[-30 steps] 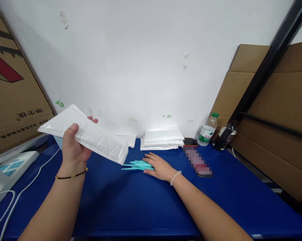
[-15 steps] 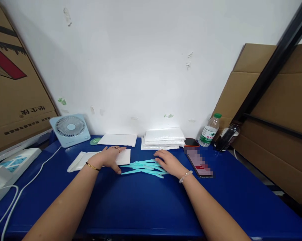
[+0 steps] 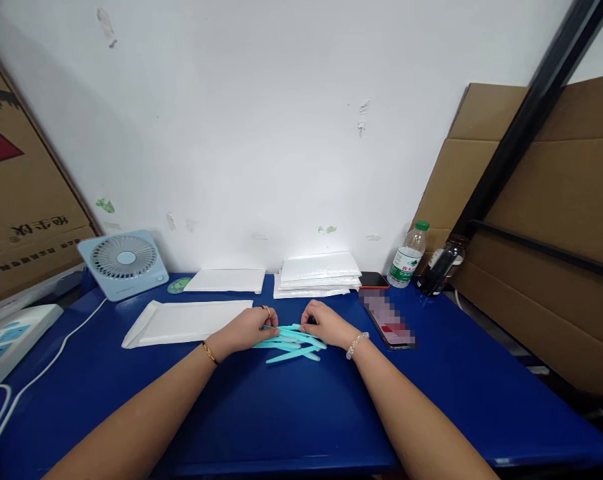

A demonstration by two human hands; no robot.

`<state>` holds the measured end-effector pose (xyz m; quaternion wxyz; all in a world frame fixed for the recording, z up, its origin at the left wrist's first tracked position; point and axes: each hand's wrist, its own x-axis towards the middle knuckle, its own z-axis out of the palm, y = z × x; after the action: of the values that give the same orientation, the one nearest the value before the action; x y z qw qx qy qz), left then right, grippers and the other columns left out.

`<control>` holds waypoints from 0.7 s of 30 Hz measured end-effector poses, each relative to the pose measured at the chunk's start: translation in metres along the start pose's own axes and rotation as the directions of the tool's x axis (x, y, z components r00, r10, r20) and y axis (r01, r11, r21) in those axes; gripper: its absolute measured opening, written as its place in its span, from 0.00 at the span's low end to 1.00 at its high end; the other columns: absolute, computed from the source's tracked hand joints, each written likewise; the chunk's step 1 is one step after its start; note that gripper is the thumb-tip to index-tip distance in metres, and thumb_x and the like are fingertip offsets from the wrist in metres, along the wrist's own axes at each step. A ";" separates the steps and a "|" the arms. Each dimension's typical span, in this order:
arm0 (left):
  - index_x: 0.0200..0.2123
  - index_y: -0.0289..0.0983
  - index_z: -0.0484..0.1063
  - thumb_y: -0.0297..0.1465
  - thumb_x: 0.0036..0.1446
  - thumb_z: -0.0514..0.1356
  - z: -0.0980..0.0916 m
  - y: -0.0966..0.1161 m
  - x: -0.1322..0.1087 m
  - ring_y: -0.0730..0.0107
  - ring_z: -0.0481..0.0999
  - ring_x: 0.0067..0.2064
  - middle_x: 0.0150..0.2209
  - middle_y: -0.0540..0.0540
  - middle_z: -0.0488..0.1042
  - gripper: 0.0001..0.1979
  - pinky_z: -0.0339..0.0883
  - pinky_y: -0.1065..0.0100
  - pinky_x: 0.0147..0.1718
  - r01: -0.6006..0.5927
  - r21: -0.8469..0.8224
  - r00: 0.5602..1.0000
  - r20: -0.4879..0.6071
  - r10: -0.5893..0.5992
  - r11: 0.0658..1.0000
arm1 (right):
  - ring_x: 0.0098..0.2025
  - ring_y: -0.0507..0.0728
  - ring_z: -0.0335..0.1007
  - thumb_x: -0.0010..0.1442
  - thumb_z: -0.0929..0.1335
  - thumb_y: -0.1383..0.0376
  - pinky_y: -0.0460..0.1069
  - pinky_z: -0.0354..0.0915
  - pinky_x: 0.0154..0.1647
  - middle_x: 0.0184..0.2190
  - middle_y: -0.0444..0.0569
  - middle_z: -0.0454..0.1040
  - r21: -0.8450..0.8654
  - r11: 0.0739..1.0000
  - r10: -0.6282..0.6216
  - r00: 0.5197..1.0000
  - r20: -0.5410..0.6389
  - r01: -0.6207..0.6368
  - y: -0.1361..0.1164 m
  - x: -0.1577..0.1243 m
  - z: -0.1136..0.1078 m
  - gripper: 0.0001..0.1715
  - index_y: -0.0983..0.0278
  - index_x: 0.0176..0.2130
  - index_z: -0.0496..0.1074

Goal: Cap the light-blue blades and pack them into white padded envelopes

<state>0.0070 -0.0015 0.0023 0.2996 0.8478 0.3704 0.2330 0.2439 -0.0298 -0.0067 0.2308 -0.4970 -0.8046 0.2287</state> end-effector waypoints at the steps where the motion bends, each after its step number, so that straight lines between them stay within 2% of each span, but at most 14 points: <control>1: 0.27 0.40 0.72 0.40 0.49 0.61 -0.001 0.001 -0.001 0.68 0.69 0.28 0.26 0.50 0.72 0.09 0.61 0.70 0.29 0.008 0.067 0.998 0.060 -0.013 0.998 | 0.31 0.51 0.64 0.55 0.68 0.64 0.46 0.61 0.31 0.34 0.46 0.68 0.005 1.000 0.004 1.000 0.000 -0.004 -0.001 -0.001 -0.001 0.05 0.64 0.30 0.70; 3: 0.31 0.39 0.72 0.43 0.56 0.54 -0.004 0.004 -0.001 0.69 0.70 0.30 0.29 0.49 0.73 0.15 0.60 0.71 0.29 0.021 0.146 0.992 0.120 -0.039 0.989 | 0.28 0.50 0.62 0.56 0.67 0.63 0.45 0.59 0.28 0.31 0.45 0.68 0.019 0.999 0.033 0.999 -0.014 -0.033 -0.003 -0.003 -0.002 0.06 0.64 0.31 0.70; 5: 0.32 0.38 0.72 0.43 0.60 0.48 -0.005 0.006 0.000 0.69 0.70 0.32 0.31 0.49 0.74 0.18 0.60 0.71 0.30 0.032 0.177 0.993 0.108 -0.052 0.984 | 0.26 0.50 0.61 0.58 0.66 0.62 0.45 0.57 0.27 0.28 0.43 0.68 0.047 0.997 0.068 0.997 -0.027 -0.067 -0.004 -0.003 -0.003 0.07 0.63 0.33 0.69; 14: 0.33 0.40 0.75 0.38 0.57 0.53 -0.007 -0.002 0.008 0.70 0.71 0.31 0.31 0.50 0.75 0.12 0.59 0.72 0.29 0.022 0.273 0.999 0.040 -0.034 0.962 | 0.28 0.51 0.61 0.55 0.68 0.58 0.46 0.58 0.29 0.26 0.44 0.69 0.219 0.973 0.106 0.987 -0.122 -0.077 0.005 -0.001 -0.013 0.11 0.65 0.31 0.69; 18: 0.32 0.39 0.74 0.36 0.57 0.54 -0.010 -0.009 0.010 0.71 0.71 0.31 0.31 0.50 0.75 0.10 0.59 0.72 0.30 0.024 0.311 1.000 -0.021 -0.018 0.950 | 0.26 0.51 0.61 0.54 0.68 0.55 0.46 0.58 0.28 0.24 0.43 0.68 0.301 0.949 0.132 0.984 -0.117 -0.091 0.019 -0.002 -0.021 0.15 0.65 0.31 0.69; 21: 0.32 0.39 0.73 0.35 0.57 0.54 -0.011 -0.016 0.013 0.70 0.72 0.32 0.29 0.50 0.74 0.10 0.59 0.72 0.29 0.073 0.321 0.997 -0.061 -0.056 0.944 | 0.27 0.51 0.63 0.52 0.69 0.53 0.47 0.59 0.29 0.25 0.44 0.70 0.346 0.932 0.165 0.975 -0.149 -0.105 0.033 -0.002 -0.027 0.17 0.65 0.30 0.69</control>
<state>0.0004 0.0205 0.0011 0.1549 0.8665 0.4385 0.1811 0.2838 -0.0150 -0.0055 0.3657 -0.5230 -0.6940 0.3334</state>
